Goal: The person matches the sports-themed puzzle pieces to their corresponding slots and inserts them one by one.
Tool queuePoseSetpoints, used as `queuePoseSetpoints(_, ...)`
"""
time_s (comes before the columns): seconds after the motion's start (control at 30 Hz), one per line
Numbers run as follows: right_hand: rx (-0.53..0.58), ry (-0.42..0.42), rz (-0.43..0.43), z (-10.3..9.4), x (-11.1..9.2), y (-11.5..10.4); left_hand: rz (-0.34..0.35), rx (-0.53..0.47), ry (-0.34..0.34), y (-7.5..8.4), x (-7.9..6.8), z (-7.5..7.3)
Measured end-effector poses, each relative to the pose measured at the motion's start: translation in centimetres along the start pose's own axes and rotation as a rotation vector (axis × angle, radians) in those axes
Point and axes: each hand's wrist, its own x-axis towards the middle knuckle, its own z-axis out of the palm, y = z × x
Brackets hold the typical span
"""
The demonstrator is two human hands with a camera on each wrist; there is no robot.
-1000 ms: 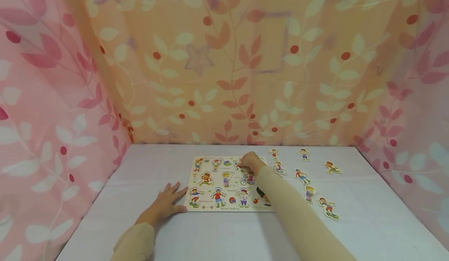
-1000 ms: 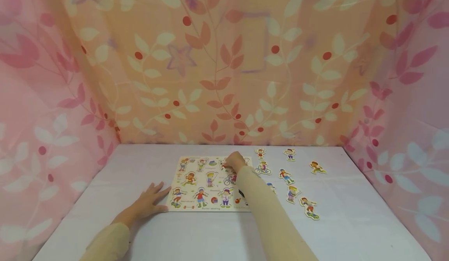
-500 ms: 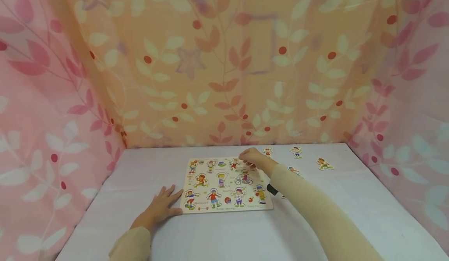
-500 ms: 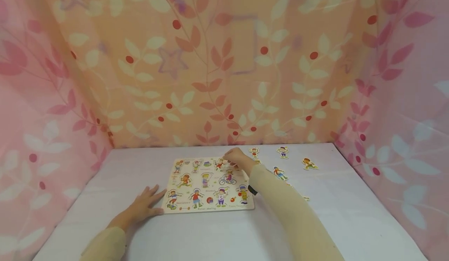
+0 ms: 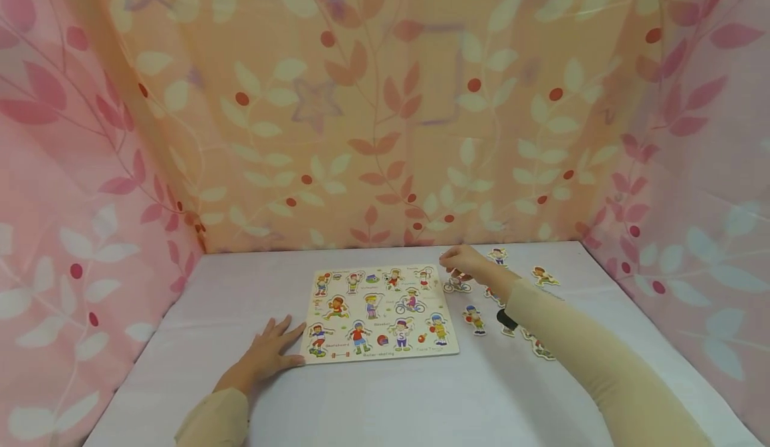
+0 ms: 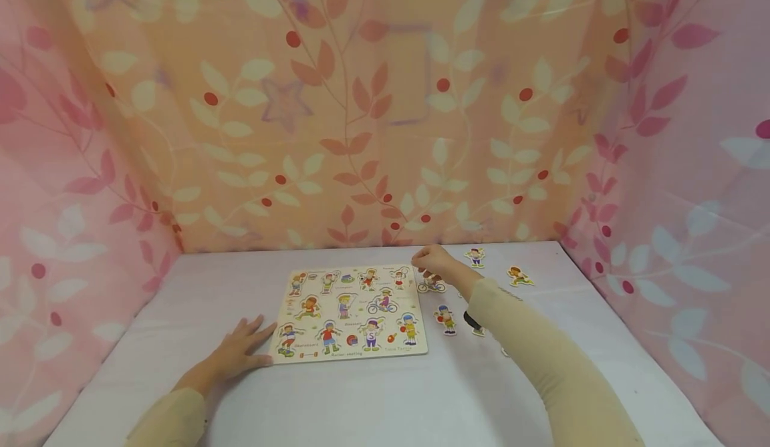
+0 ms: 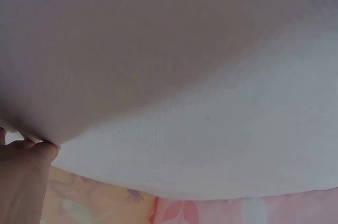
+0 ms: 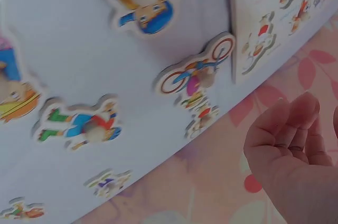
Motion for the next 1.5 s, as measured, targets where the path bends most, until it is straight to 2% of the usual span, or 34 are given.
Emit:
queuePoseSetpoints(0.1, -0.019, 0.006, -0.008, -0.8, -0.7, 0.2, -0.004, -0.005, 0.0, 0.0, 0.0, -0.1)
queuePoseSetpoints(0.33, -0.06, -0.058, -0.065, -3.5, -2.6, 0.3, -0.012, -0.006, -0.001, 0.0, 0.0, -0.3)
queuePoseSetpoints(0.5, -0.071, -0.062, -0.062, -5.0, -3.3, 0.8, -0.021, -0.019, -0.002, -0.2, 0.0, -0.5)
queuePoseSetpoints(0.67, -0.068, -0.067, -0.046, -5.8, -3.5, 1.5, -0.024, -0.015, -0.001, -0.7, 0.0, -0.5)
queuePoseSetpoints(0.87, -0.034, -0.036, -0.04, -5.6, -2.8, 2.4, -0.02, -0.007, 0.003, -1.0, -0.1, -0.5)
queuePoseSetpoints(1.13, 0.025, 0.033, 0.0, -4.6, -0.9, 4.0, -0.022, -0.025, 0.002, -0.5, -0.2, -0.6)
queuePoseSetpoints(1.23, 0.023, 0.035, -0.031, -4.3, -0.2, 4.4, -0.018, -0.026, 0.006, -0.3, -0.3, -0.5)
queuePoseSetpoints(1.4, -0.019, 0.087, -0.095, -3.9, 1.0, 5.2, 0.0, -0.029, 0.012, 0.1, -0.4, -0.4)
queuePoseSetpoints(1.5, -0.015, 0.125, -0.075, -3.6, 1.7, 5.5, 0.01, -0.022, 0.012, 0.3, -0.3, -0.2)
